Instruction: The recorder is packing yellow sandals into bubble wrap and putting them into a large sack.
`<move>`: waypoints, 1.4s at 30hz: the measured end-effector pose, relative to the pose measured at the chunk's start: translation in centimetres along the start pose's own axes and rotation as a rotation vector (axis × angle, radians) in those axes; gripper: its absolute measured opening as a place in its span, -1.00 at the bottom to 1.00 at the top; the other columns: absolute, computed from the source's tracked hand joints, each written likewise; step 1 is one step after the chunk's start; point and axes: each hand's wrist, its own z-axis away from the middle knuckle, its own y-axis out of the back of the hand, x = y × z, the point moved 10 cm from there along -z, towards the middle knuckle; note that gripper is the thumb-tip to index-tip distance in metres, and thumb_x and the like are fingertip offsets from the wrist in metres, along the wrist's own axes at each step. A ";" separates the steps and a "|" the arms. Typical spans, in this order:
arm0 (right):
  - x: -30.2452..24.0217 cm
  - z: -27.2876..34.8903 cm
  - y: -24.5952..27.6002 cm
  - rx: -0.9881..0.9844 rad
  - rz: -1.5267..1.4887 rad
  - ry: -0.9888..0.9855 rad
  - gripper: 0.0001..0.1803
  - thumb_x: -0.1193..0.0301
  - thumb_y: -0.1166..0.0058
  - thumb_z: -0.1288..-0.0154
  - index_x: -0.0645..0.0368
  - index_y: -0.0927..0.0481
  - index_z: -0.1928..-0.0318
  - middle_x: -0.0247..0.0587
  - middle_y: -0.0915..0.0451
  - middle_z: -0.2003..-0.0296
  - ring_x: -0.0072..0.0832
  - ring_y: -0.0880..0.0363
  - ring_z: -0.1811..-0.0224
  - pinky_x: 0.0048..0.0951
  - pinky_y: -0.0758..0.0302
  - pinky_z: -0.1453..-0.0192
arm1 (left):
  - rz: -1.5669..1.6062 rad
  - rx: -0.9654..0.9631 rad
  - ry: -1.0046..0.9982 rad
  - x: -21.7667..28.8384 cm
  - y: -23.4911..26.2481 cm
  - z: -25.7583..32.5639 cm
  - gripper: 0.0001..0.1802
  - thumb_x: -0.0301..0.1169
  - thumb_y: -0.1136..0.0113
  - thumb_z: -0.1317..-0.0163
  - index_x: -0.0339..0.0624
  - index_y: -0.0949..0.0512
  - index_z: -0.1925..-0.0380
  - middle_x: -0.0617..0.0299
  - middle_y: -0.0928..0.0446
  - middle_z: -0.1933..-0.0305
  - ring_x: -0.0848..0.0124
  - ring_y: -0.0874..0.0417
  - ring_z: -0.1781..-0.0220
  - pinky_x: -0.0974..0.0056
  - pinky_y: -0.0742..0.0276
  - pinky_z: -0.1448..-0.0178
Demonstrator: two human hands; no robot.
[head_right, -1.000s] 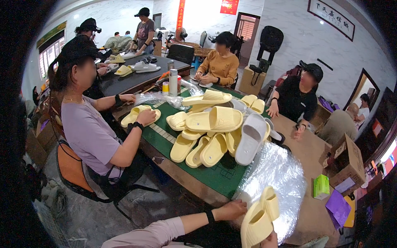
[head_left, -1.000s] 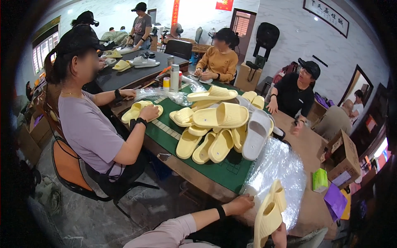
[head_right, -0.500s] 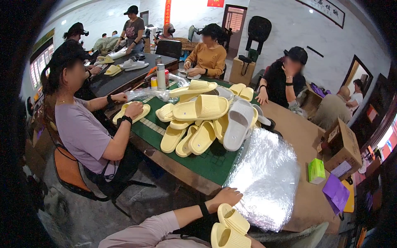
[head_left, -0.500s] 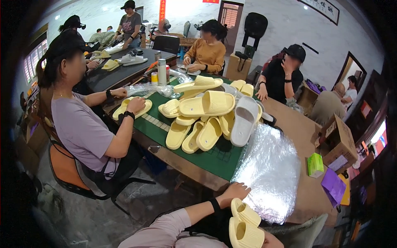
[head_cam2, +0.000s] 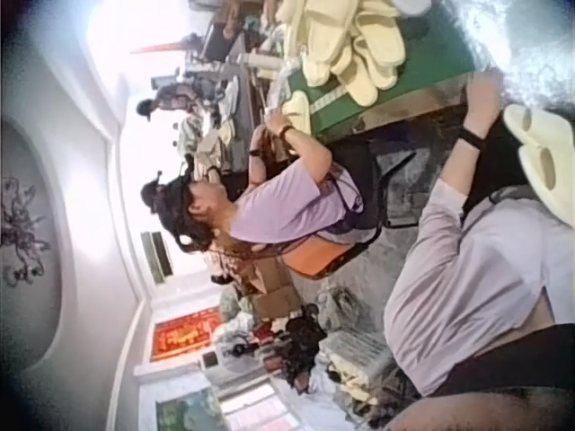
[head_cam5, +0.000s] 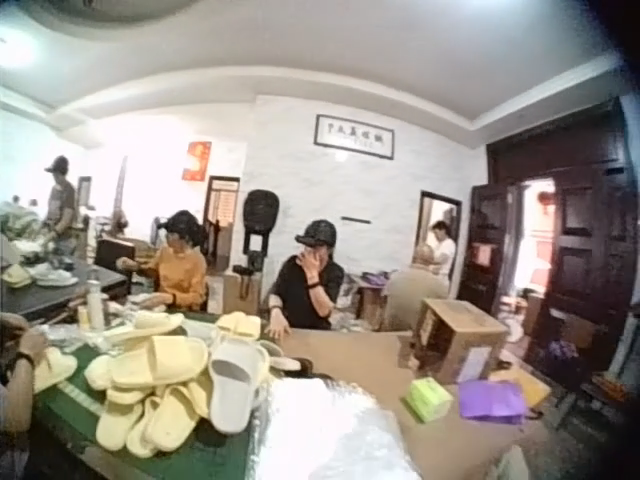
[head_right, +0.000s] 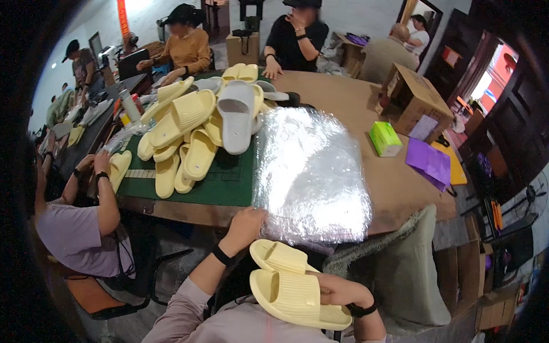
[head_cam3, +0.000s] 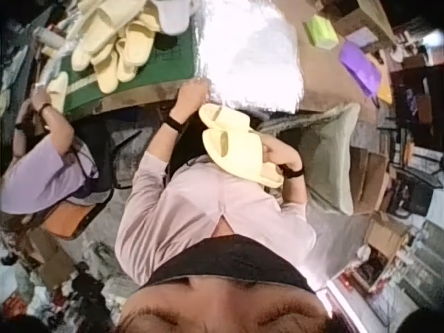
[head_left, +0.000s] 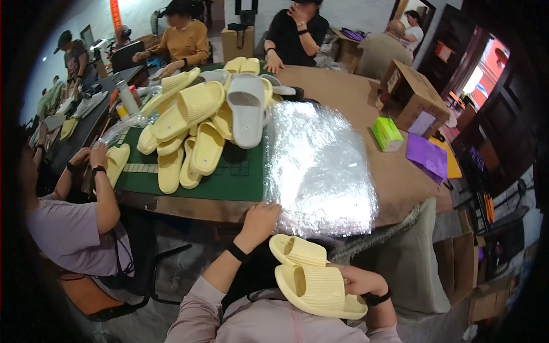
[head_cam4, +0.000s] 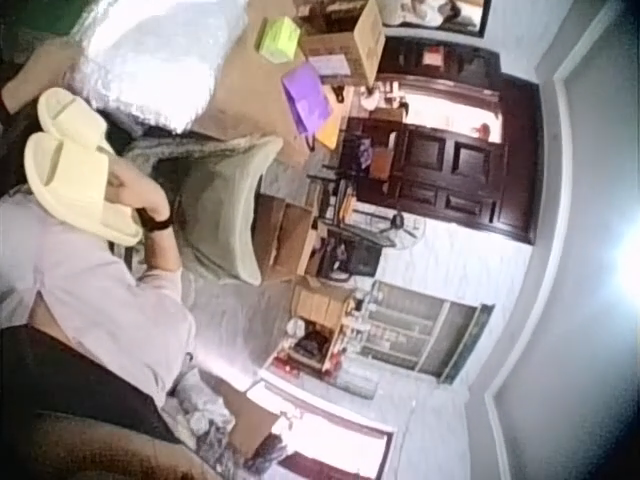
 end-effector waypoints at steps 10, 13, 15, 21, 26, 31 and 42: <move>-1.4 -0.1 0.1 0.019 0.148 0.063 -0.39 0.56 -0.09 -0.23 0.25 -0.27 -0.30 -0.10 -0.25 -0.31 -0.36 -0.28 -0.31 -0.40 -0.29 -0.29 | 0.114 0.274 0.011 1.7 3.2 -0.6 -0.85 -0.41 -0.13 -0.15 -0.18 -0.57 0.28 0.11 -0.61 0.32 0.16 -0.60 0.18 0.12 -0.47 0.11; -1.4 -0.1 0.3 0.031 0.132 0.088 -0.40 0.55 -0.09 -0.23 0.25 -0.28 -0.30 -0.11 -0.26 -0.30 -0.37 -0.29 -0.30 -0.42 -0.30 -0.27 | 0.223 0.287 0.058 0.9 2.8 -0.7 -0.83 -0.40 -0.12 -0.15 -0.19 -0.56 0.27 0.09 -0.59 0.36 0.10 -0.59 0.22 0.07 -0.47 0.12; -1.3 -0.3 0.4 0.015 0.093 0.101 -0.38 0.53 -0.11 -0.22 0.27 -0.27 -0.29 -0.13 -0.27 -0.29 -0.40 -0.27 -0.29 -0.41 -0.27 -0.29 | 0.261 0.299 0.045 0.7 3.1 -0.9 -0.81 -0.38 -0.11 -0.15 -0.18 -0.56 0.25 0.08 -0.58 0.36 0.07 -0.59 0.23 0.04 -0.47 0.12; -0.5 -0.2 0.7 0.063 -0.152 0.049 -0.32 0.55 -0.16 -0.15 0.30 -0.24 -0.30 -0.19 -0.29 -0.28 -0.46 -0.22 -0.30 -0.39 -0.18 -0.35 | 0.186 -0.145 -0.124 1.0 -2.0 0.6 -0.59 -0.32 -0.18 -0.16 -0.15 -0.47 -0.03 -0.03 -0.48 -0.09 0.02 -0.47 -0.19 0.08 -0.49 -0.11; 2.6 0.5 1.9 0.100 -0.088 -0.066 -0.26 0.62 -0.10 -0.15 0.28 -0.15 -0.36 -0.28 -0.31 -0.23 -0.52 -0.28 -0.26 -0.51 -0.27 -0.26 | 0.277 -0.258 -0.237 0.4 -4.3 1.8 -0.33 -0.24 -0.24 -0.13 0.01 -0.30 -0.28 -0.13 -0.22 -0.33 -0.07 -0.31 -0.33 0.06 -0.36 -0.30; 2.1 0.3 1.9 0.108 -0.282 -0.055 -0.19 0.61 -0.11 -0.13 0.26 -0.10 -0.40 -0.20 -0.20 -0.35 -0.47 -0.10 -0.38 -0.41 -0.08 -0.41 | 0.051 -0.100 -0.129 1.7 -2.8 2.4 -0.53 -0.34 -0.19 -0.11 -0.09 -0.47 -0.08 0.02 -0.31 -0.28 0.06 -0.37 -0.26 0.07 -0.38 -0.21; 2.2 -0.2 1.9 0.163 -0.266 -0.113 -0.26 0.55 -0.08 -0.16 0.28 -0.15 -0.37 -0.26 -0.31 -0.26 -0.56 -0.22 -0.29 -0.44 -0.17 -0.35 | 0.209 0.110 -0.152 2.1 -0.1 1.6 -0.74 -0.41 -0.15 -0.09 -0.21 -0.47 0.19 0.05 -0.41 -0.15 0.06 -0.41 -0.16 0.05 -0.34 -0.17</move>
